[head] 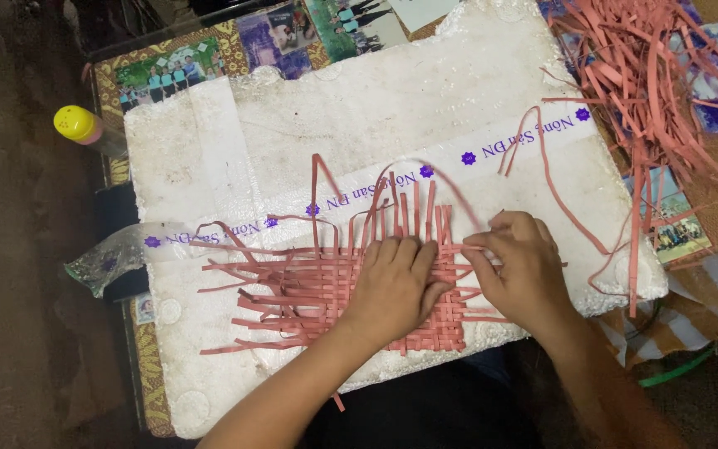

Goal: The person weaves pink plastic strips into a basket base on a white foam board. They interlace the strips by hand, tightening the weave and adjusting the layout throughout the clip.

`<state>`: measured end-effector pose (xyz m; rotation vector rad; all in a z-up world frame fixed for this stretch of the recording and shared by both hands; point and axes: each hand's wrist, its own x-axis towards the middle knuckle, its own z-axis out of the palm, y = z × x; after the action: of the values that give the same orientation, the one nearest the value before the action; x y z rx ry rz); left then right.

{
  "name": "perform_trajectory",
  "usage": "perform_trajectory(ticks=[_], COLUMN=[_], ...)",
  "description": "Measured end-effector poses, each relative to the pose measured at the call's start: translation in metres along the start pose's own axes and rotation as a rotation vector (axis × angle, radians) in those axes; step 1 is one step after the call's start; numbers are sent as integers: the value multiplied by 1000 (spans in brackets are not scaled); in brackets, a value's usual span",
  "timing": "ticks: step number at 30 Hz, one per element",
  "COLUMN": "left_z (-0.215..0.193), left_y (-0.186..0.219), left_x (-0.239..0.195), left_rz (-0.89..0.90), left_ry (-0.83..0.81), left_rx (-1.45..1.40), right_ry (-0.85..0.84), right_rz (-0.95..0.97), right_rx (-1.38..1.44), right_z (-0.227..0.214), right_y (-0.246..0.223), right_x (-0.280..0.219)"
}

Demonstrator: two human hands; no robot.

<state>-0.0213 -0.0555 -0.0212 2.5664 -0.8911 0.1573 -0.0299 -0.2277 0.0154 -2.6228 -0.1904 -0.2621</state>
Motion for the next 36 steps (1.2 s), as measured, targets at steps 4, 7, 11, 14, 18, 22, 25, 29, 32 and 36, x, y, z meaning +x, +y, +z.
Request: perform_trajectory(ticks=[4, 7, 11, 14, 18, 22, 25, 29, 32, 36], left_z=[0, 0, -4, -3, 1, 3, 6, 7, 7, 6], left_y=[-5, -7, -6, -6, -8, -9, -10, -12, -11, -11], left_x=[-1, 0, 1, 1, 0, -1, -2, -3, -3, -4], left_rz=[-26, -51, -69, -65, -39, -24, -18, -2, -7, -2], left_ry=[49, 48, 13, 37, 71, 69, 66, 87, 93, 102], left_rx=[-111, -119, -165, -166, -161, -143, -134, -123, -132, -143], right_ry=[-70, -92, -186, -320, -428, -445, -297, -235, -259, -351], right_rz=[-9, -25, 99, 251, 216, 61, -15, -79, -46, -25], right_rx=[-77, -5, 40, -43, -240, -448, -296, -123, -70, 47], right_z=[-11, -16, -14, -18, -14, -19, -11, 11, 14, 0], right_y=[-7, -14, -8, -9, -9, -16, -22, -14, -2, -4], right_x=[1, 2, 5, 16, 25, 30, 36, 43, 42, 53])
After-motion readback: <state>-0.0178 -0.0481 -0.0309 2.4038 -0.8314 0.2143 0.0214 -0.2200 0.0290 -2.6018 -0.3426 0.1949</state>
